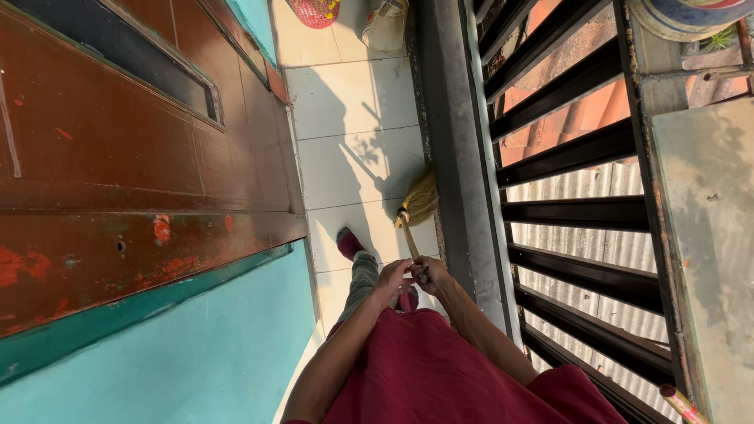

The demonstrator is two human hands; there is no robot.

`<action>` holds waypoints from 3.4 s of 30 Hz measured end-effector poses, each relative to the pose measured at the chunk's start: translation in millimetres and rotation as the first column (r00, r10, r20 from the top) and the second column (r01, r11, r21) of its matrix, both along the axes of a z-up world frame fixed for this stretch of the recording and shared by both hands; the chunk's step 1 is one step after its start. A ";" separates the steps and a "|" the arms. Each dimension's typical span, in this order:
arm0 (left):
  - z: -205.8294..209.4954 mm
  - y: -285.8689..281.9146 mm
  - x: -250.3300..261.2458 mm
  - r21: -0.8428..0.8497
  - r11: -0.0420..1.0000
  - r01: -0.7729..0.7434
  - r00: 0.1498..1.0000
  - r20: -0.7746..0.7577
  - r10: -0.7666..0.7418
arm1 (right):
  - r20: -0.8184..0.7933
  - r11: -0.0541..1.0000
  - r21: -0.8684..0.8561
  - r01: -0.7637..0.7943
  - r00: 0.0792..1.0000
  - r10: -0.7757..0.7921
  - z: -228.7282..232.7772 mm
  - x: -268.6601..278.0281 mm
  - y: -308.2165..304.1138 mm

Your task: The person sweeps the tiled floor of a narrow outdoor balcony by hand using a broom, pushing debris into a corner.

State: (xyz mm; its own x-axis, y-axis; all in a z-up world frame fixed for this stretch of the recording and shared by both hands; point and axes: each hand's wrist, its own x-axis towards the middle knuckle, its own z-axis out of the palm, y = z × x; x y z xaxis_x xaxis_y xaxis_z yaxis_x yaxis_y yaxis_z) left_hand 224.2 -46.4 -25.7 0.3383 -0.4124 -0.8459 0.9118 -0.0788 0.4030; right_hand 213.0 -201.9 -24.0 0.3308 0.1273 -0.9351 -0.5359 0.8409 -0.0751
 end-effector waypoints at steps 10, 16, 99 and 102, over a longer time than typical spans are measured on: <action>17.5 32.2 125.0 0.050 0.999 -0.007 1.000 -0.010 0.007 | 0.099 0.990 0.035 0.136 0.985 -0.139 50.4 83.6 15.1; 26.3 19.7 142.6 0.022 0.990 0.140 0.989 -0.043 -0.139 | 0.130 0.986 -0.138 0.091 0.989 -0.073 123.2 52.3 18.8; 1.0 91.5 177.7 -0.010 0.999 0.034 0.983 -0.178 -0.036 | -0.150 0.395 -0.627 -0.671 0.602 0.784 141.7 153.3 43.4; -1.1 89.9 180.1 -0.017 0.999 0.045 0.983 -0.179 -0.047 | -0.037 0.594 -0.456 -0.663 0.681 0.731 148.5 144.6 41.6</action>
State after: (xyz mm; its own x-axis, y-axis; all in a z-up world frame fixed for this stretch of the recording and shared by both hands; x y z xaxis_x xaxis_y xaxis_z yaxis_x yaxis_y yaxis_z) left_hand 404.3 43.5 -26.8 0.1623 -0.4350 -0.8857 0.9648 -0.1183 0.2349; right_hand 357.6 -160.3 124.5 0.4318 0.0041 -0.9019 -0.8990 0.0822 -0.4301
